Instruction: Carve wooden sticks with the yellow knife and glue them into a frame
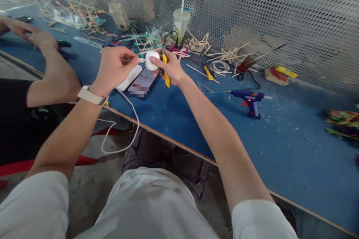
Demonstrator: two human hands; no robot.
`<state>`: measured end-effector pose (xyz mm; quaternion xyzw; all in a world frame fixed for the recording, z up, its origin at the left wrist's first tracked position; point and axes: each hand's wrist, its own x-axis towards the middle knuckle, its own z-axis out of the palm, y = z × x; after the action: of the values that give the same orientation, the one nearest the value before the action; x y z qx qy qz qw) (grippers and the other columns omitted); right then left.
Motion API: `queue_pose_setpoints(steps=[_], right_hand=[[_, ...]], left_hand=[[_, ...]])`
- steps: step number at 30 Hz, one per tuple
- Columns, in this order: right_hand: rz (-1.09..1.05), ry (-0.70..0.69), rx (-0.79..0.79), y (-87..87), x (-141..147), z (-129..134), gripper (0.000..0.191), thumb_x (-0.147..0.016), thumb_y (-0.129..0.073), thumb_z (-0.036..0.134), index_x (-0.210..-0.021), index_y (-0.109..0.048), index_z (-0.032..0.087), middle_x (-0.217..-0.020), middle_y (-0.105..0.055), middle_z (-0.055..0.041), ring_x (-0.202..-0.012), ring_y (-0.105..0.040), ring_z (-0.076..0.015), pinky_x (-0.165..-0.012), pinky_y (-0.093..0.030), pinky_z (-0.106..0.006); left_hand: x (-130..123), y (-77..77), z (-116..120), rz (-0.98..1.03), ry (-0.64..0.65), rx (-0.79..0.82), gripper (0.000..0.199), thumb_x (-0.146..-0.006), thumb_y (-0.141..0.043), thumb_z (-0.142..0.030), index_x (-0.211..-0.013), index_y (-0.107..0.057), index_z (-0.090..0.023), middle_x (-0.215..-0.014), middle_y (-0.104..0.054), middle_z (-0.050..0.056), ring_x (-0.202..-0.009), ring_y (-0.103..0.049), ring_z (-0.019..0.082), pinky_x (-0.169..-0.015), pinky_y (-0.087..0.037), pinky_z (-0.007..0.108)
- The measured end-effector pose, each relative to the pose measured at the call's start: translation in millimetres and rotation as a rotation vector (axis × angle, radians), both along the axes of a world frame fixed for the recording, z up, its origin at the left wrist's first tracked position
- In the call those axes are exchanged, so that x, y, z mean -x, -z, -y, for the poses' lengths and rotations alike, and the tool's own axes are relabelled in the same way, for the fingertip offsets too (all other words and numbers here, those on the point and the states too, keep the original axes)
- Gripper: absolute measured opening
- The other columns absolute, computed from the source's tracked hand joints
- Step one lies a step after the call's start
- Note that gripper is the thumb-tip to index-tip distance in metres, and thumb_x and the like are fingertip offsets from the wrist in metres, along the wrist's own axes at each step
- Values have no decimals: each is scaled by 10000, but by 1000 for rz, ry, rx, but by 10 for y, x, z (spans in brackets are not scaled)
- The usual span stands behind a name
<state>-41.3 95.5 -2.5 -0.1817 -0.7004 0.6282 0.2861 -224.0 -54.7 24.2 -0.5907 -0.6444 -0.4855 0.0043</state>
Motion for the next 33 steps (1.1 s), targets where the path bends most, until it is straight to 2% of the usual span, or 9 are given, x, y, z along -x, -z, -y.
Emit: queue_pose_setpoints(steps=[6, 11, 13, 18, 23, 29, 33], right_hand=[[20, 22, -40, -18, -18, 10, 817, -788, -957, 829, -1282, -636, 262, -1136, -772, -108, -881, -821, -260, -468, -539, -227], [12, 44, -67, -1, 1, -11, 801, -790, -970, 814, -1268, -654, 254, -1126, -777, -118, -899, -834, -284, -474, -574, -234], [10, 47, -67, 7, 9, -16, 805, -784, -969, 822, -1262, -656, 256, -1116, -776, -119, -900, -835, -290, -467, -569, -233], [-16, 40, -43, 16, 31, -11, 817, -774, -960, 847, -1236, -639, 256, -1077, -773, -105, -864, -820, -271, -456, -524, -216], [-3, -14, 38, 22, 37, -3, 843, -769, -970, 840, -1277, -608, 274, -1042, -758, -83, -858, -818, -272, -468, -541, -229], [-16, 25, -3, 18, 46, 16, 844, -766, -966, 850, -1262, -610, 267, -1044, -755, -89, -861, -820, -278, -452, -534, -227], [2, 58, -14, 3, 48, 42, 827, -790, -943, 860, -1255, -600, 268, -1060, -758, -93, -863, -820, -274, -455, -533, -225]], left_hand=[[-41, -31, 0, -59, -39, 65, 233, -942, -807, -383, -972, -861, -158, -1005, -897, 110, -855, -788, 194, -850, -654, 336], [-53, -29, -11, 38, -4, 76, 186, -939, -792, -356, -918, -820, -174, -812, -833, 64, -571, -608, 98, -595, -537, 260], [-54, -22, -17, 78, 27, 77, 161, -938, -785, -331, -886, -790, -179, -785, -818, 61, -520, -567, 87, -538, -497, 257], [-59, 4, -44, 118, 50, 35, 152, -920, -777, -314, -861, -769, -174, -789, -824, 85, -557, -634, 109, -587, -554, 286], [-66, 12, -49, 142, 58, 51, 152, -914, -780, -316, -857, -782, -176, -799, -835, 90, -599, -677, 124, -656, -602, 306], [-55, 9, -44, 151, 67, 66, 161, -917, -795, -326, -865, -791, -173, -801, -833, 94, -621, -696, 137, -691, -634, 319], [-47, 29, -56, 159, 58, 52, 222, -928, -845, -394, -863, -783, -191, -796, -837, 86, -642, -704, 138, -691, -637, 305]])
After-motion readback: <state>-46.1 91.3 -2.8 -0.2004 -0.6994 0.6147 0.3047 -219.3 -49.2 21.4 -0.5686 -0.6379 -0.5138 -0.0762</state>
